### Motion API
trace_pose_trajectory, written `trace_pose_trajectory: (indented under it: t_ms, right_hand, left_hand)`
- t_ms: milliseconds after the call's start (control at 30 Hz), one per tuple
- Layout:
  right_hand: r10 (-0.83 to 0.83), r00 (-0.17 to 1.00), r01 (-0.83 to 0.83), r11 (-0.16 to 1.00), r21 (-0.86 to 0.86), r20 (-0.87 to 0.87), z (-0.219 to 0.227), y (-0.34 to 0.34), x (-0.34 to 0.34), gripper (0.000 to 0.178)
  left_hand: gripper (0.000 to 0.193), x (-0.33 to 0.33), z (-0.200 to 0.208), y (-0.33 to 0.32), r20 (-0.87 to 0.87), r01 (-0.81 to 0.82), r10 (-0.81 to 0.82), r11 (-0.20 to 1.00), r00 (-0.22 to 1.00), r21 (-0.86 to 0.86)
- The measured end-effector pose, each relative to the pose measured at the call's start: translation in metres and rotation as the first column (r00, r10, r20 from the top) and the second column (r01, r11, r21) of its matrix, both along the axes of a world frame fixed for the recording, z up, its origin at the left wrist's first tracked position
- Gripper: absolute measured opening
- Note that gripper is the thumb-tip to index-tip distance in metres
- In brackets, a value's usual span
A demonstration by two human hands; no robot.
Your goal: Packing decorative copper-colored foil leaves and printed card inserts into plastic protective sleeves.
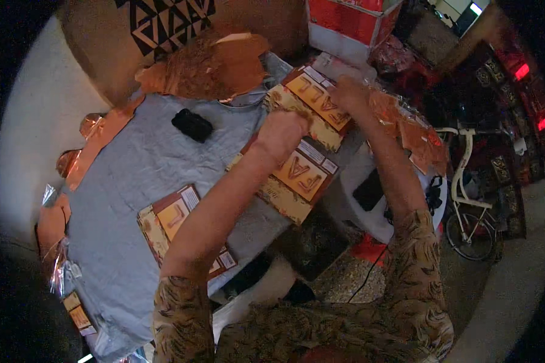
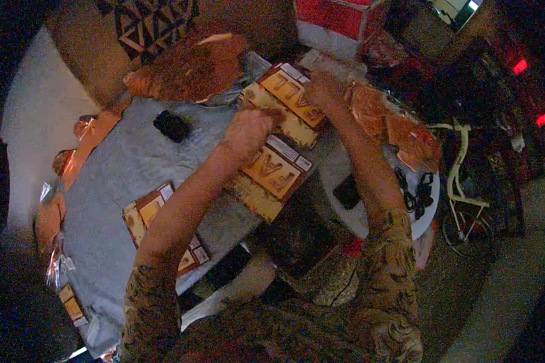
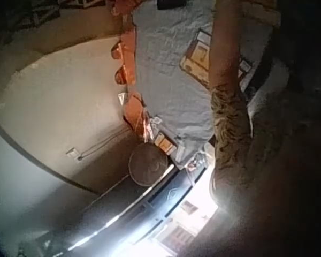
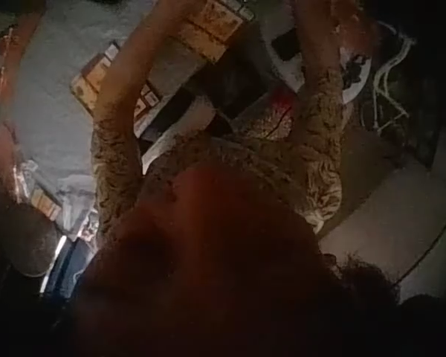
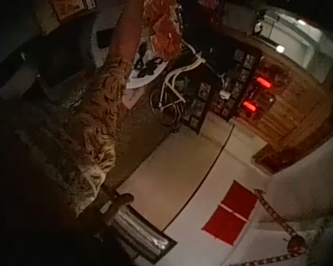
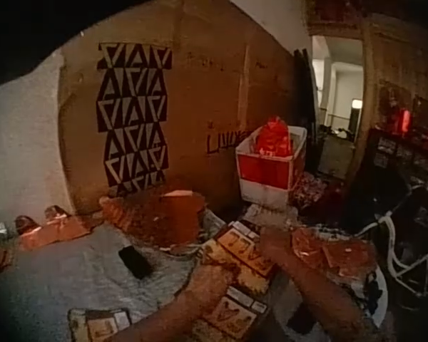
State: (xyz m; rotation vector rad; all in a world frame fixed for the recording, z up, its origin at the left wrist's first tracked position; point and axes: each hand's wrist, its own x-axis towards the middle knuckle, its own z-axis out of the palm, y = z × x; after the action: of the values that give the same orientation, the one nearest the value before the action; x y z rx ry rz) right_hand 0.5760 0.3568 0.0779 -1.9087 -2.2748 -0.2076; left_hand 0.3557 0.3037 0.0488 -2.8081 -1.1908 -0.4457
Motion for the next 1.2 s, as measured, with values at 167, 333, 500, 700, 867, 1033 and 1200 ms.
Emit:
trace_pose_trajectory:
  t_ms: [167,333,500,700,867,1033,1200]
  right_hand:
    - [-0.183,0.981,0.181,0.983,-0.033,-0.066,-0.004,0.010,0.009,0.046]
    - [-0.145,0.988,0.149,0.985,0.084,-0.048,-0.022,0.018,0.023,0.044]
    - [-0.095,0.995,0.095,0.994,-0.050,0.002,-0.016,0.025,0.023,0.040]
    - [-0.029,0.985,0.028,1.000,0.005,0.169,0.014,0.005,-0.021,0.034]
    - [0.126,0.972,-0.153,0.979,0.131,0.199,-0.002,0.035,0.035,0.041]
    - [0.004,0.770,-0.098,0.989,-0.112,-0.638,0.026,0.015,0.065,0.029]
    - [0.245,0.599,-0.316,0.947,0.056,-0.762,0.087,-0.035,0.004,0.025]
  left_hand:
    - [0.012,0.007,-0.002,-0.001,-0.019,0.028,-0.027,0.998,0.999,0.053]
    - [0.008,0.011,-0.004,-0.001,0.013,0.002,-0.003,0.999,1.000,0.051]
    - [0.009,0.005,-0.003,0.000,-0.004,0.022,-0.022,0.997,1.000,0.075]
    - [0.009,-0.006,0.001,-0.003,-0.017,-0.019,0.019,1.000,1.000,0.000]
    - [0.010,0.003,-0.011,-0.001,0.085,0.055,-0.062,0.995,0.994,0.079]
    - [0.011,0.013,-0.007,-0.005,0.049,0.017,-0.019,1.000,0.999,0.026]
    - [0.027,-0.042,-0.002,-0.015,0.939,0.043,0.018,0.998,0.344,-0.035]
